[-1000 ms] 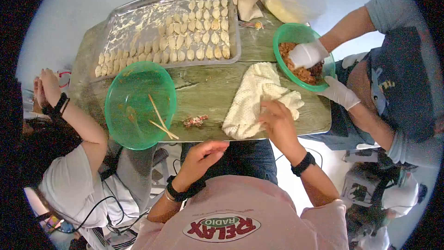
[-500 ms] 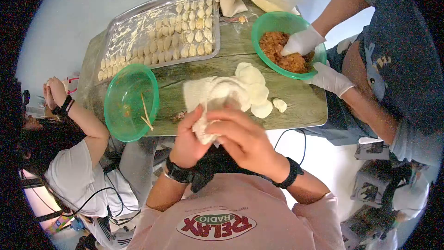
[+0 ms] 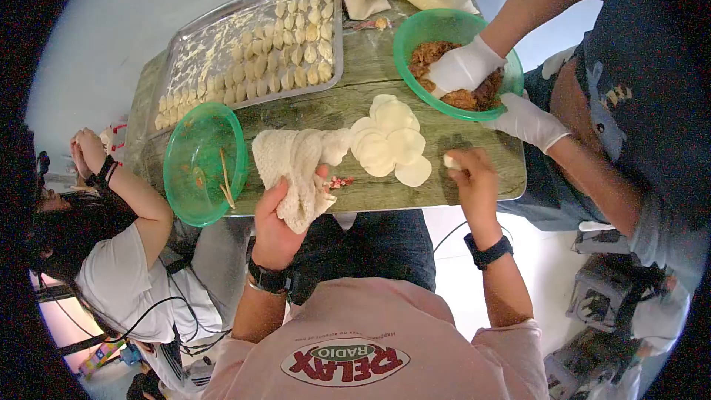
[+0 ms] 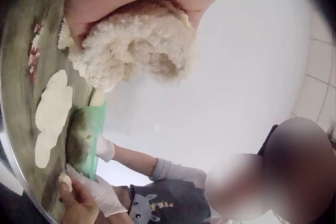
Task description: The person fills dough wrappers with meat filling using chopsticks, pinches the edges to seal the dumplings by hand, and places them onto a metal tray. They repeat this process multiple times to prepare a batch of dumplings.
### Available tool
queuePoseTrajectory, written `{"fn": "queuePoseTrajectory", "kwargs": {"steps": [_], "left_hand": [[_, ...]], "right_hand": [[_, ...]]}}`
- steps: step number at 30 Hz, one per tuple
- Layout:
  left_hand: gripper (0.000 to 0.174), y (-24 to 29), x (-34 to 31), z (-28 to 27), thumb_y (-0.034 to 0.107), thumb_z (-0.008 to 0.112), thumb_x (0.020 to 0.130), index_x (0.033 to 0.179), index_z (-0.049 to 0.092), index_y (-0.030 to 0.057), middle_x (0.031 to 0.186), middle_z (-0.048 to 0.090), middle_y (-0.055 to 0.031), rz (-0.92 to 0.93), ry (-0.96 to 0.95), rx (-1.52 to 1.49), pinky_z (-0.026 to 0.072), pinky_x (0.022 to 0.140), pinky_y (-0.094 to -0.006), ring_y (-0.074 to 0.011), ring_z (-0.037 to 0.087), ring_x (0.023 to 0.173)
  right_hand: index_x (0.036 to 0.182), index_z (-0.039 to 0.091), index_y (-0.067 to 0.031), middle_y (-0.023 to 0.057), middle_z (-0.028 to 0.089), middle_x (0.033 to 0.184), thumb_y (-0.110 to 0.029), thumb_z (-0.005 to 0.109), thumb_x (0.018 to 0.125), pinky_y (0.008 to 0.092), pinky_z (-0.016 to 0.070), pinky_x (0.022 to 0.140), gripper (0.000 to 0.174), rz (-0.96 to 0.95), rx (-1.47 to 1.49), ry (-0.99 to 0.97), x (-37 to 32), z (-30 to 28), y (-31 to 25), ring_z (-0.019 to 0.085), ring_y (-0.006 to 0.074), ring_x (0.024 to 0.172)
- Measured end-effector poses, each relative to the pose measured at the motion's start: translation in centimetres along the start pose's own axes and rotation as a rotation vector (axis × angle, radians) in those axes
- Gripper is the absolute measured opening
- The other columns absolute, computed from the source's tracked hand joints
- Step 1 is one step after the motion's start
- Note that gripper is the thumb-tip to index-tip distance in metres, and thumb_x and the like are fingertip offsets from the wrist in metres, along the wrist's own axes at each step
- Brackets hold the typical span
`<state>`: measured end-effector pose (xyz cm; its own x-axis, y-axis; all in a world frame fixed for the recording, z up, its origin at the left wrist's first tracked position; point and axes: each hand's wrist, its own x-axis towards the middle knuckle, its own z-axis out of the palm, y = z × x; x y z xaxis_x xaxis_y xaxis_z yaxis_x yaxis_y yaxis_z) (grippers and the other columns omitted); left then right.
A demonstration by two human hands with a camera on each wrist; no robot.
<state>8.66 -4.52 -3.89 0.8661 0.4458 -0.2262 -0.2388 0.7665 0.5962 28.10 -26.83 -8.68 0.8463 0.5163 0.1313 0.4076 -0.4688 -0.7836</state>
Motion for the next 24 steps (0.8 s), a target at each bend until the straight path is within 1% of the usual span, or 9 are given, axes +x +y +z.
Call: {"fn": "queuePoseTrajectory", "kwargs": {"steps": [3, 8, 11, 13, 17, 19, 20, 22, 24], "left_hand": [[0.051, 0.3, -0.2, -1.0, 0.026, 0.042, 0.091, 0.132, 0.034, -0.0024, 0.126, 0.049, -0.018, 0.0, -0.025, 0.092, 0.0401, 0.097, -0.0409, -0.0285, 0.049, 0.116], [0.049, 0.6, -0.3, -0.6, 0.018, 0.048, 0.088, 0.13, 0.036, -0.0032, 0.118, 0.054, -0.0182, 0.014, 0.153, -0.059, 0.0462, 0.088, -0.0376, -0.0269, 0.056, 0.106], [0.047, 0.5, -0.3, -1.3, 0.016, 0.05, 0.087, 0.128, 0.038, -0.0025, 0.118, 0.054, -0.0168, 0.064, 0.189, 0.044, 0.0468, 0.085, -0.0347, -0.0243, 0.057, 0.102], [0.048, 0.8, -0.3, -2.3, 0.012, 0.055, 0.083, 0.127, 0.04, -0.0015, 0.12, 0.054, -0.015, -0.026, 0.155, 0.252, 0.0467, 0.083, -0.0316, -0.0213, 0.057, 0.1], [0.051, 1.1, -0.2, -2.0, 0.005, 0.059, 0.079, 0.126, 0.04, -0.002, 0.117, 0.055, -0.0126, -0.01, 0.189, 0.306, 0.0466, 0.082, -0.0295, -0.0185, 0.059, 0.096], [0.058, 1.0, 0.4, -1.9, 0.004, 0.061, 0.077, 0.129, 0.035, -0.0034, 0.121, 0.051, -0.0154, 0.163, 0.259, 0.639, 0.0429, 0.088, -0.0325, -0.0233, 0.054, 0.105], [0.058, 0.8, 0.5, -2.6, 0.004, 0.061, 0.077, 0.129, 0.035, -0.0034, 0.121, 0.051, -0.0154, 0.167, 0.264, 0.636, 0.0429, 0.088, -0.0325, -0.0233, 0.054, 0.105], [0.065, 0.3, 0.9, -3.8, 0.003, 0.062, 0.075, 0.132, 0.031, -0.0033, 0.127, 0.043, -0.02, 0.486, 0.391, 1.302, 0.0346, 0.098, -0.0383, -0.0322, 0.043, 0.116], [0.067, 0.1, 0.1, -3.3, 0.006, 0.062, 0.075, 0.133, 0.029, -0.0027, 0.131, 0.039, -0.0211, 0.561, 0.415, 1.448, 0.0305, 0.1, -0.0408, -0.0352, 0.038, 0.121]], "right_hand": [[0.094, 0.063, -0.0037, 0.0113, 0.058, 0.088, 0.011, 0.063, 0.064, 0.0308, 0.0461, 0.065, 0.034, -0.01, -0.062, 0.187, 0.0, -0.4, 0.0, 0.057, 0.0239, 0.074], [0.102, 0.06, -0.0053, 0.0125, 0.057, 0.102, 0.007, 0.062, 0.066, 0.0353, 0.0444, 0.081, 0.038, -0.107, -0.343, 0.079, -0.3, -1.0, -1.4, 0.054, 0.0302, 0.096], [0.106, 0.058, -0.0063, 0.0137, 0.055, 0.109, 0.005, 0.062, 0.067, 0.0387, 0.0404, 0.089, 0.04, -0.225, -0.39, 0.169, -0.2, 0.1, -4.3, 0.05, 0.0333, 0.104], [0.106, 0.058, -0.0061, 0.0141, 0.055, 0.11, 0.005, 0.06, 0.068, 0.0397, 0.0396, 0.09, 0.04, -0.195, -0.182, -0.042, 0.2, 1.4, -4.9, 0.049, 0.0336, 0.105], [0.106, 0.059, -0.0045, 0.0129, 0.056, 0.11, 0.002, 0.063, 0.068, 0.0401, 0.0408, 0.088, 0.039, -0.268, -0.162, -0.088, 1.6, 4.0, -5.8, 0.05, 0.033, 0.103], [0.106, 0.059, -0.0037, 0.0126, 0.055, 0.111, 0.001, 0.064, 0.067, 0.0402, 0.0405, 0.089, 0.039, -0.294, -0.187, -0.121, 2.1, 5.3, -6.8, 0.049, 0.0328, 0.103], [0.105, 0.059, -0.0028, 0.0123, 0.055, 0.112, 0.0, 0.065, 0.067, 0.0403, 0.0403, 0.089, 0.039, -0.32, -0.21, -0.144, 2.3, 5.8, -7.2, 0.049, 0.0326, 0.103], [0.105, 0.06, -0.0022, 0.0121, 0.054, 0.113, 0.0, 0.066, 0.066, 0.0401, 0.0396, 0.09, 0.04, -0.313, -0.268, -0.148, 2.4, 6.7, -7.1, 0.048, 0.0325, 0.104], [0.104, 0.06, -0.0016, 0.0118, 0.054, 0.114, -0.001, 0.067, 0.065, 0.04, 0.0389, 0.091, 0.04, -0.303, -0.329, -0.157, 2.3, 7.0, -7.0, 0.047, 0.0324, 0.105]]}}
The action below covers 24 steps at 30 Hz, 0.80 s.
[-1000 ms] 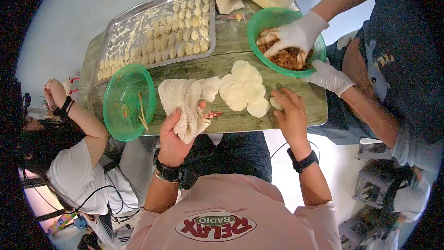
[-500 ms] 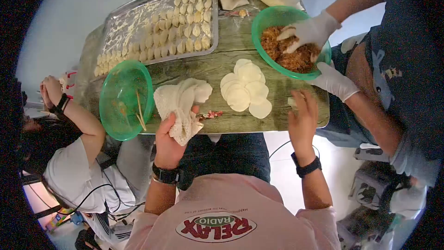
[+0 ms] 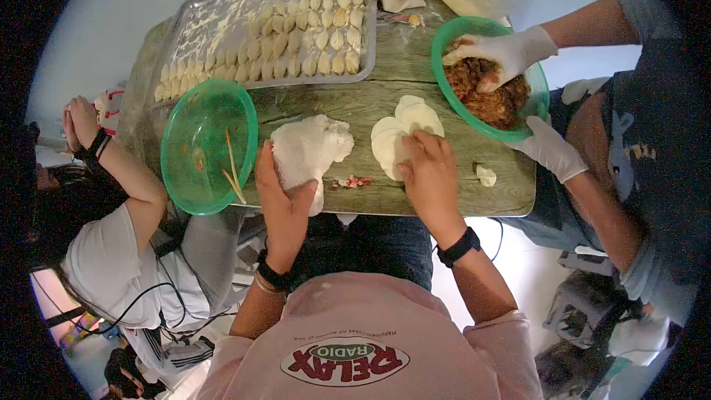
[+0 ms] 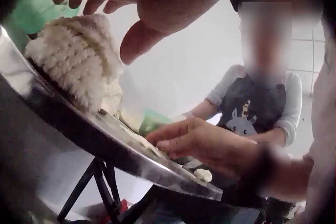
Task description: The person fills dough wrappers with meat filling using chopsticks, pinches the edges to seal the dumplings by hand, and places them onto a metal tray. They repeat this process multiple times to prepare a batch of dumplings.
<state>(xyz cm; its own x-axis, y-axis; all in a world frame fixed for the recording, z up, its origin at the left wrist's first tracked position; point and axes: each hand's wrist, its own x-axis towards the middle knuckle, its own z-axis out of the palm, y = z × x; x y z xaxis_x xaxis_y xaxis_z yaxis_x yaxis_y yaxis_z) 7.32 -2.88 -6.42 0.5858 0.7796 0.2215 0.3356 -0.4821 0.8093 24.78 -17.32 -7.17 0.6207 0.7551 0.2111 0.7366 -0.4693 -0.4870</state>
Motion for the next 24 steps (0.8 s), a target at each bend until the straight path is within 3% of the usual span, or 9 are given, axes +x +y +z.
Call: {"fn": "queuePoseTrajectory", "kwargs": {"steps": [1, 4, 8, 10, 15, 21, 24], "left_hand": [[0.069, 0.7, -0.3, -0.2, 0.009, 0.062, 0.075, 0.135, 0.027, -0.0021, 0.134, 0.034, -0.0222, 0.082, 0.04, 0.144, 0.0264, 0.103, -0.0434, -0.0383, 0.032, 0.125], [0.063, 1.6, -1.2, -0.4, 0.012, 0.061, 0.076, 0.132, 0.034, -0.0012, 0.135, 0.036, -0.0203, 0.221, 0.095, 0.262, 0.026, 0.103, -0.0456, -0.0382, 0.031, 0.126], [0.059, 2.1, -1.9, -0.4, 0.013, 0.064, 0.074, 0.127, 0.041, 0.0014, 0.135, 0.038, -0.0185, 0.278, 0.016, 0.211, 0.0234, 0.105, -0.0453, -0.0367, 0.03, 0.128], [0.047, 2.2, -2.0, -0.2, 0.012, 0.062, 0.075, 0.12, 0.05, 0.002, 0.131, 0.043, -0.0171, 0.281, -0.057, 0.1, 0.0278, 0.103, -0.0441, -0.036, 0.035, 0.125], [0.037, 2.1, -2.2, 0.2, 0.005, 0.06, 0.075, 0.112, 0.056, 0.0024, 0.121, 0.052, -0.0159, 0.31, -0.122, -0.025, 0.0357, 0.098, -0.042, -0.0348, 0.046, 0.116], [0.029, 2.7, -2.2, 0.8, 0.0, 0.06, 0.074, 0.104, 0.061, 0.003, 0.114, 0.057, -0.0133, 0.286, -0.192, -0.149, 0.0419, 0.092, -0.0376, -0.0308, 0.054, 0.107], [0.028, 2.7, -2.4, 0.8, 0.0, 0.059, 0.075, 0.102, 0.061, 0.004, 0.111, 0.058, -0.0116, 0.291, -0.229, -0.141, 0.0445, 0.087, -0.0363, -0.0293, 0.056, 0.102]], "right_hand": [[0.104, 0.06, -0.0015, 0.0118, 0.053, 0.115, -0.001, 0.067, 0.065, 0.0398, 0.0384, 0.092, 0.04, -0.004, 0.015, 0.009, -0.1, 0.1, -0.1, 0.047, 0.0325, 0.105], [0.104, 0.06, -0.0014, 0.0119, 0.053, 0.115, -0.002, 0.067, 0.065, 0.0397, 0.0379, 0.092, 0.04, -0.006, 0.034, 0.007, 0.1, 0.1, -0.3, 0.046, 0.0325, 0.106], [0.105, 0.059, -0.0011, 0.0131, 0.054, 0.113, -0.001, 0.067, 0.065, 0.0399, 0.0381, 0.092, 0.04, -0.039, -0.003, 0.019, 0.6, 0.1, -0.6, 0.047, 0.0328, 0.106], [0.106, 0.059, -0.0012, 0.0134, 0.055, 0.113, -0.001, 0.067, 0.066, 0.0401, 0.038, 0.092, 0.041, -0.018, 0.003, -0.007, 0.6, 0.2, -0.7, 0.046, 0.0331, 0.106], [0.11, 0.058, -0.0041, 0.0136, 0.054, 0.116, 0.0, 0.066, 0.066, 0.0397, 0.0387, 0.091, 0.045, 0.097, 0.085, -0.051, 0.5, 0.1, -0.8, 0.047, 0.034, 0.105], [0.112, 0.056, -0.005, 0.0106, 0.052, 0.119, -0.004, 0.067, 0.067, 0.0406, 0.0383, 0.091, 0.047, -0.055, 0.0, 0.036, 2.8, 0.2, -1.2, 0.045, 0.0327, 0.109], [0.112, 0.056, -0.0073, 0.0094, 0.052, 0.117, -0.005, 0.07, 0.064, 0.0399, 0.0386, 0.089, 0.05, -0.186, -0.026, -0.108, 5.1, 0.5, -0.7, 0.045, 0.0309, 0.109]]}}
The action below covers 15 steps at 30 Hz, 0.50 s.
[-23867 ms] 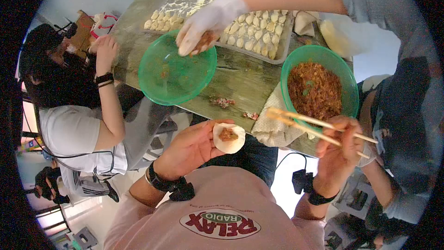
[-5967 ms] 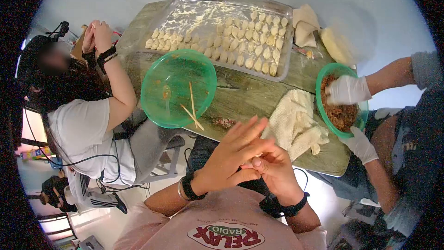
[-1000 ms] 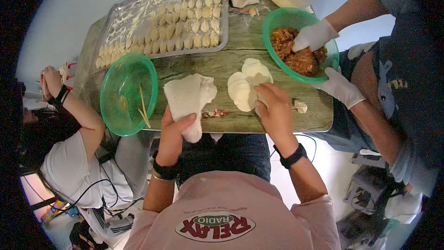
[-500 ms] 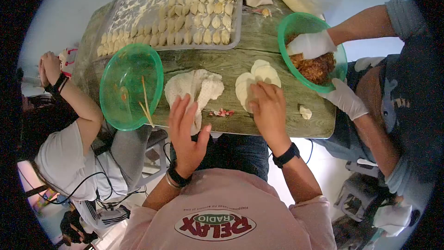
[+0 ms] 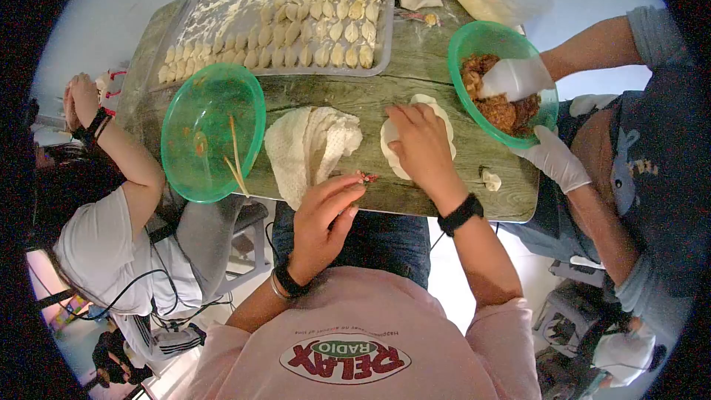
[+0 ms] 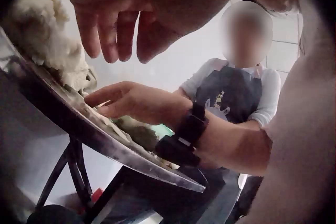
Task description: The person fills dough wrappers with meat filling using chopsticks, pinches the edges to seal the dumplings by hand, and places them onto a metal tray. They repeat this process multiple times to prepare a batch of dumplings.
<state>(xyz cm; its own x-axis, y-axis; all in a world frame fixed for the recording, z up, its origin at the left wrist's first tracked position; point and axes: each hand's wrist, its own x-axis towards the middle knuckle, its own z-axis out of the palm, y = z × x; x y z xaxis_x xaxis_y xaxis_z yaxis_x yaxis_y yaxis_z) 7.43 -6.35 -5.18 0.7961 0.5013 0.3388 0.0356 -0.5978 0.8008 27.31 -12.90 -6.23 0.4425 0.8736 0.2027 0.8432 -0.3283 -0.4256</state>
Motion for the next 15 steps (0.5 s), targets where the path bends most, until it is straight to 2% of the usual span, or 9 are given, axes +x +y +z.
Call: {"fn": "queuePoseTrajectory", "kwargs": {"steps": [2, 3, 5, 6, 8, 12, 15], "left_hand": [[0.028, 0.0, -0.2, -0.2, 0.0, 0.059, 0.075, 0.102, 0.061, 0.0046, 0.109, 0.059, -0.0111, 0.009, -0.011, 0.01, 0.0462, 0.083, -0.0364, -0.0294, 0.057, 0.099], [0.027, 0.0, -0.3, -0.2, 0.0, 0.059, 0.075, 0.101, 0.061, 0.005, 0.108, 0.059, -0.011, -0.006, -0.008, -0.004, 0.0471, 0.082, -0.0357, -0.0288, 0.058, 0.097], [0.025, -0.1, -0.6, -0.3, 0.0, 0.059, 0.076, 0.1, 0.062, 0.0053, 0.106, 0.06, -0.0109, -0.024, -0.004, -0.019, 0.0479, 0.08, -0.0349, -0.0283, 0.059, 0.095], [0.025, -0.2, -0.7, -0.3, 0.0, 0.059, 0.076, 0.1, 0.062, 0.0058, 0.105, 0.061, -0.0109, -0.041, -0.017, -0.033, 0.0488, 0.078, -0.0344, -0.0281, 0.06, 0.094], [0.024, -0.3, -0.8, -0.2, 0.0, 0.059, 0.076, 0.099, 0.062, 0.0062, 0.104, 0.062, -0.0108, -0.055, -0.031, -0.048, 0.0496, 0.076, -0.0338, -0.0279, 0.061, 0.092], [0.018, -0.6, -1.1, 0.2, 0.002, 0.059, 0.08, 0.098, 0.063, 0.0061, 0.099, 0.064, -0.0104, -0.1, -0.035, -0.153, 0.0488, 0.077, -0.0325, -0.0267, 0.062, 0.091], [0.018, -0.6, -1.1, 0.2, 0.002, 0.058, 0.081, 0.098, 0.063, 0.0059, 0.098, 0.065, -0.0108, -0.113, -0.051, -0.165, 0.0493, 0.077, -0.0321, -0.0267, 0.063, 0.09]], "right_hand": [[0.11, 0.056, -0.0071, 0.0109, 0.054, 0.11, -0.006, 0.073, 0.058, 0.0393, 0.0383, 0.089, 0.055, -0.042, -0.048, -0.142, 1.1, 0.3, 0.9, 0.046, 0.0311, 0.106], [0.11, 0.056, -0.0071, 0.0109, 0.054, 0.11, -0.006, 0.073, 0.058, 0.0393, 0.0383, 0.089, 0.055, -0.047, -0.047, -0.143, 1.6, 0.3, 1.1, 0.046, 0.0311, 0.106], [0.1, 0.057, -0.007, 0.01, 0.056, 0.098, -0.007, 0.076, 0.053, 0.0381, 0.0393, 0.085, 0.051, -0.094, -0.111, -0.207, 2.5, -0.1, 1.4, 0.049, 0.0307, 0.099], [0.1, 0.057, -0.007, 0.01, 0.056, 0.098, -0.007, 0.076, 0.053, 0.0381, 0.0393, 0.085, 0.051, -0.095, -0.11, -0.209, 3.0, -0.3, 1.4, 0.049, 0.0307, 0.099], [0.089, 0.055, -0.0067, 0.009, 0.056, 0.091, -0.007, 0.076, 0.051, 0.0378, 0.0398, 0.08, 0.043, -0.08, -0.075, -0.383, 3.9, -0.8, 1.4, 0.05, 0.0303, 0.094], [0.079, 0.051, -0.0054, 0.0083, 0.056, 0.086, -0.005, 0.075, 0.049, 0.0384, 0.0399, 0.074, 0.038, -0.175, -0.024, -0.406, 4.5, -0.9, 1.8, 0.05, 0.0297, 0.089], [0.074, 0.05, -0.0038, 0.0095, 0.056, 0.082, -0.004, 0.074, 0.048, 0.0391, 0.0399, 0.07, 0.035, -0.071, 0.14, -0.42, 4.6, -0.6, 2.1, 0.051, 0.0295, 0.084]]}}
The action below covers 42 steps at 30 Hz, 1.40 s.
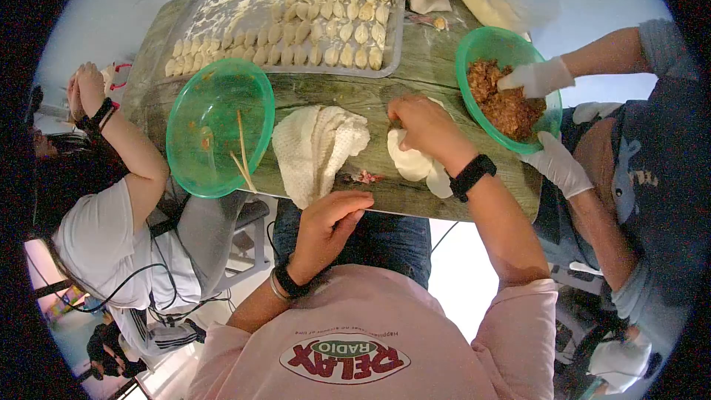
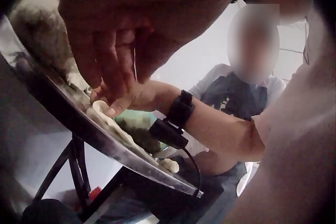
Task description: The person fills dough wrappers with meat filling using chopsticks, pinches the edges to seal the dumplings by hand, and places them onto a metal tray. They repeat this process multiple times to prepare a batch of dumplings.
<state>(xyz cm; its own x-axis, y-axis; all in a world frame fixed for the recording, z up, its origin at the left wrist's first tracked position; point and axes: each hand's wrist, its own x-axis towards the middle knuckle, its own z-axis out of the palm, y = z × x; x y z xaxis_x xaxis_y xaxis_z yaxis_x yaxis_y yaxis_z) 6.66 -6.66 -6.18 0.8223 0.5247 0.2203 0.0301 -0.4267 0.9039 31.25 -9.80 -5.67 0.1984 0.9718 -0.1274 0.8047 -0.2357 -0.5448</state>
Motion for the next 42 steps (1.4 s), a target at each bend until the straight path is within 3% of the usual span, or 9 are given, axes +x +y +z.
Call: {"fn": "queuePoseTrajectory", "kwargs": {"steps": [6, 12, 15, 17, 20, 23, 30, 33, 42], "left_hand": [[0.018, 0.0, 0.0, 0.1, 0.001, 0.058, 0.081, 0.098, 0.063, 0.0056, 0.097, 0.065, -0.0112, -0.024, -0.045, -0.016, 0.0494, 0.077, -0.0314, -0.0263, 0.063, 0.09], [0.018, -0.7, -0.3, 0.6, 0.001, 0.058, 0.081, 0.097, 0.063, 0.0057, 0.095, 0.065, -0.011, -0.04, -0.041, -0.016, 0.0495, 0.075, -0.0316, -0.0264, 0.063, 0.088], [0.018, -0.3, 0.0, 0.5, 0.002, 0.059, 0.08, 0.097, 0.063, 0.0061, 0.093, 0.065, -0.0108, -0.008, -0.044, 0.021, 0.0496, 0.074, -0.0324, -0.0272, 0.063, 0.086], [0.018, -0.1, -0.1, 0.3, 0.003, 0.059, 0.08, 0.097, 0.062, 0.0066, 0.092, 0.064, -0.0107, 0.004, -0.048, 0.05, 0.0494, 0.073, -0.0333, -0.0278, 0.062, 0.085], [0.018, -0.6, -0.2, 0.2, 0.004, 0.06, 0.08, 0.098, 0.062, 0.0064, 0.092, 0.064, -0.0103, -0.046, -0.045, 0.051, 0.0491, 0.073, -0.0334, -0.0274, 0.061, 0.086], [0.02, -0.8, -0.1, 0.2, 0.003, 0.058, 0.081, 0.102, 0.061, 0.0046, 0.096, 0.064, -0.0093, -0.117, -0.058, -0.089, 0.0495, 0.074, -0.0312, -0.0231, 0.062, 0.088], [0.046, -1.0, 1.1, 1.3, 0.005, 0.059, 0.083, 0.127, 0.042, 0.0028, 0.116, 0.052, -0.0106, -0.313, 0.094, -0.525, 0.0472, 0.083, -0.0294, -0.0177, 0.055, 0.102], [0.051, -0.3, 2.0, 0.8, 0.004, 0.059, 0.084, 0.131, 0.039, 0.0055, 0.111, 0.052, -0.0075, -0.445, 0.021, -0.936, 0.0447, 0.084, -0.0258, -0.0139, 0.054, 0.099], [0.039, -0.1, 3.9, 1.1, 0.011, 0.062, 0.084, 0.119, 0.05, -0.0001, 0.098, 0.059, -0.0058, -0.502, 0.139, -0.859, 0.0468, 0.074, -0.0242, -0.011, 0.056, 0.088]], "right_hand": [[0.074, 0.051, -0.0029, 0.0106, 0.056, 0.077, -0.002, 0.07, 0.056, 0.0391, 0.0413, 0.066, 0.026, -0.141, -0.126, 0.002, -0.5, -0.4, 0.1, 0.054, 0.031, 0.074], [0.08, 0.057, -0.0043, 0.0117, 0.058, 0.085, -0.003, 0.067, 0.059, 0.0397, 0.0411, 0.071, 0.023, -0.014, 0.296, -0.106, -2.4, -1.1, -1.0, 0.056, 0.0305, 0.086], [0.08, 0.059, -0.0046, 0.0119, 0.058, 0.084, -0.005, 0.067, 0.058, 0.0413, 0.0402, 0.075, 0.024, -0.133, -0.192, -0.124, -2.1, 0.1, -0.5, 0.054, 0.0328, 0.088], [0.075, 0.058, -0.0041, 0.0116, 0.059, 0.082, -0.004, 0.067, 0.057, 0.0413, 0.0407, 0.073, 0.02, -0.185, -0.137, -0.115, -2.3, -0.5, -1.1, 0.054, 0.0336, 0.083], [0.07, 0.057, -0.0033, 0.0089, 0.059, 0.077, -0.003, 0.068, 0.06, 0.0366, 0.042, 0.069, 0.015, -0.244, 0.056, -0.121, -2.6, -1.8, -2.0, 0.057, 0.0275, 0.075], [0.079, 0.059, -0.005, 0.0039, 0.06, 0.079, -0.003, 0.067, 0.069, 0.0241, 0.0407, 0.066, 0.013, -0.072, 0.469, -0.07, -2.8, -3.0, -2.3, 0.053, 0.0106, 0.07], [0.109, 0.055, 0.0, 0.007, 0.062, 0.099, -0.008, 0.062, 0.082, 0.0298, 0.049, 0.082, 0.028, 0.461, 1.566, 0.216, -5.5, 1.5, -2.8, 0.061, 0.0181, 0.092], [0.114, 0.052, 0.0018, 0.0097, 0.059, 0.109, -0.009, 0.059, 0.084, 0.0332, 0.0472, 0.089, 0.032, 0.46, 1.64, 0.137, -6.5, 2.6, -4.1, 0.059, 0.02, 0.099], [0.108, 0.057, 0.0017, 0.0105, 0.062, 0.103, 0.001, 0.061, 0.08, 0.0305, 0.0501, 0.082, 0.028, 0.426, 1.774, 0.204, -8.6, 3.4, -5.0, 0.061, 0.0182, 0.093]]}}
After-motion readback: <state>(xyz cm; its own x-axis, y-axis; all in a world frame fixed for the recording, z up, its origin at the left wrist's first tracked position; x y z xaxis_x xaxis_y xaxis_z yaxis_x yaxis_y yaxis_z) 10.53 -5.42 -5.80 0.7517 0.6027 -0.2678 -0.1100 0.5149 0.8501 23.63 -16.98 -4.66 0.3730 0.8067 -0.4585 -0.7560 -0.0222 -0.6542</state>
